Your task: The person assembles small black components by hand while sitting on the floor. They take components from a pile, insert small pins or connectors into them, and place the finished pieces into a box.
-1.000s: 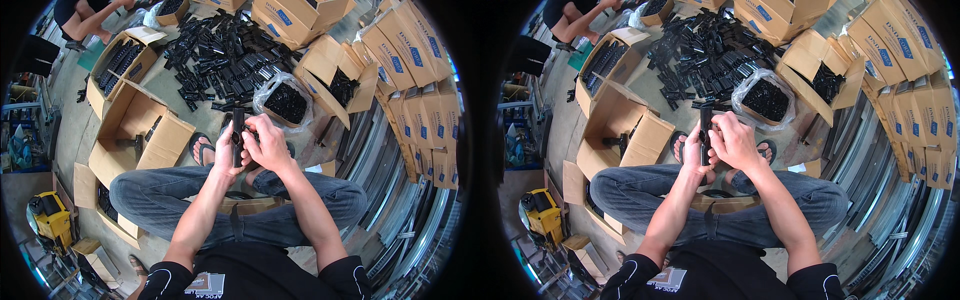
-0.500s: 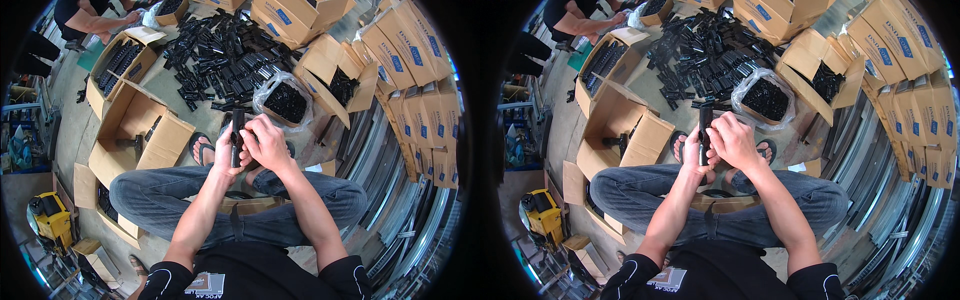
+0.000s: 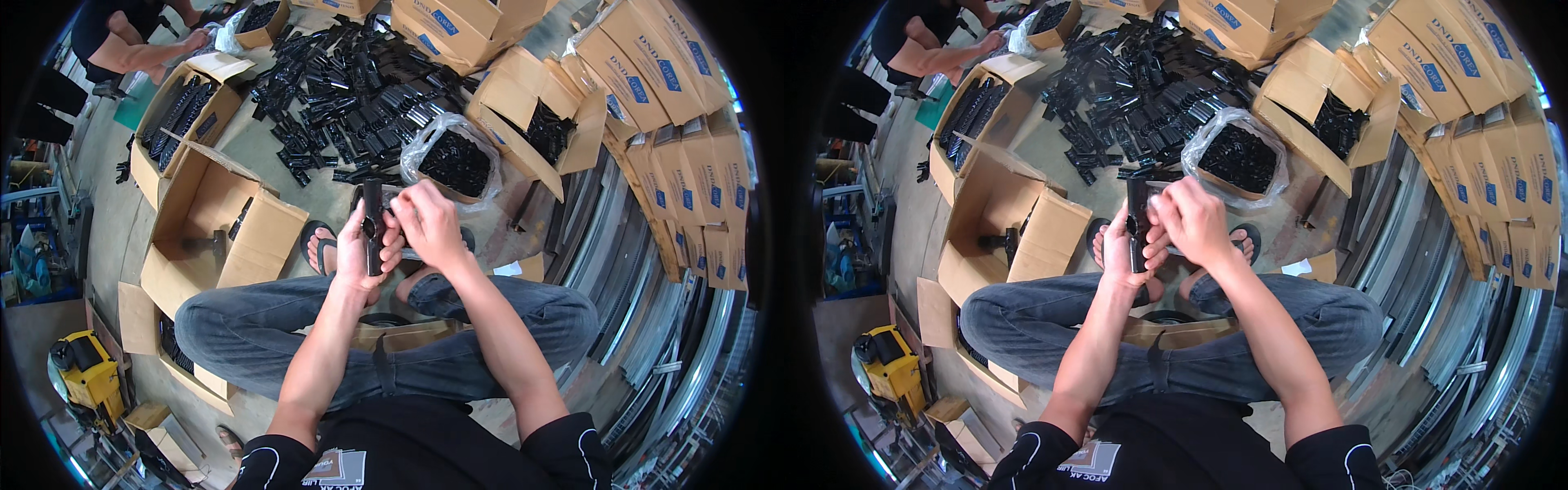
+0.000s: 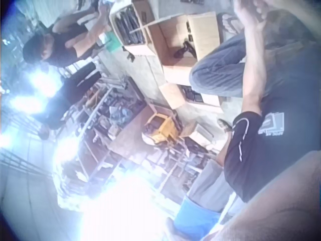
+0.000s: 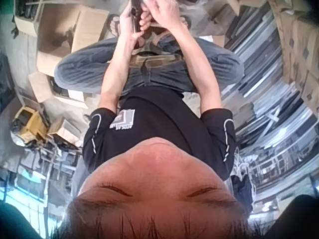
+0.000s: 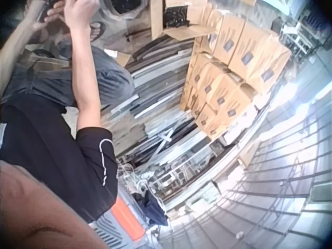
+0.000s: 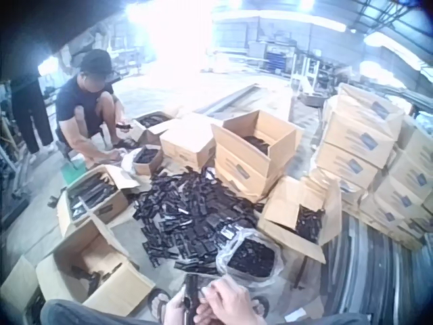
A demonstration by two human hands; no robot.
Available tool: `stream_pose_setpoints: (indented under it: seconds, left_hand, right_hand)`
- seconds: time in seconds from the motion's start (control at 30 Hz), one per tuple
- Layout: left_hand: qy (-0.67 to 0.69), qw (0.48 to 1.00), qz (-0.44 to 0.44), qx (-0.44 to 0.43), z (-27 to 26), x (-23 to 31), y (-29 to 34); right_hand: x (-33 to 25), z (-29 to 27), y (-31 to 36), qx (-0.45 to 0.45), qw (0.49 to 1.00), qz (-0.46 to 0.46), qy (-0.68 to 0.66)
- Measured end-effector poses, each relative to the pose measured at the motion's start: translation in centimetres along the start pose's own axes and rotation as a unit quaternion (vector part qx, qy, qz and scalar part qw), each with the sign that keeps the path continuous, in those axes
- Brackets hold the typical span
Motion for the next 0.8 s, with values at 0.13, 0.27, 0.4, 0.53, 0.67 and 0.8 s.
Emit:
stream_pose_setpoints:
  seconds: [0.13, 0.27, 0.4, 0.53, 0.67, 0.8]
  left_hand:
    - [-0.009, 0.997, 0.035, 0.069, 0.6, 0.2, 0.0]
    - [-0.103, 0.985, 0.044, 0.132, -0.5, 1.0, 0.5]
    - [-0.23, 0.961, 0.089, 0.122, -1.5, 1.6, 0.0]
    - [-0.423, 0.865, 0.121, 0.24, -1.3, 0.7, -1.1]
    - [-0.508, 0.804, 0.128, 0.283, -0.9, 0.4, -1.2]
    - [-0.514, 0.799, 0.149, 0.274, -0.3, 0.4, -1.0]
  right_hand:
    - [9.4, -2.0, -0.6, 0.097, 0.978, 0.168, 0.071]
    - [19.2, -6.0, 2.6, 0.132, 0.926, 0.294, 0.197]
    - [19.7, -4.8, 2.4, 0.045, 0.907, 0.323, 0.266]
    - [19.6, -4.8, 0.8, 0.048, 0.88, 0.394, 0.26]
    - [19.3, -5.0, -0.4, 0.005, 0.856, 0.445, 0.265]
    - [19.8, -4.7, -0.5, 0.017, 0.825, 0.484, 0.291]
Point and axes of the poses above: each hand's wrist, its own y-axis away from the middle knuckle, its own z-axis out of the palm, x = y × z, the point moved 1 cm from there along -y, towards the middle knuckle, and after that the axes turned 12 degrees about -y, right-handed, at the moved point
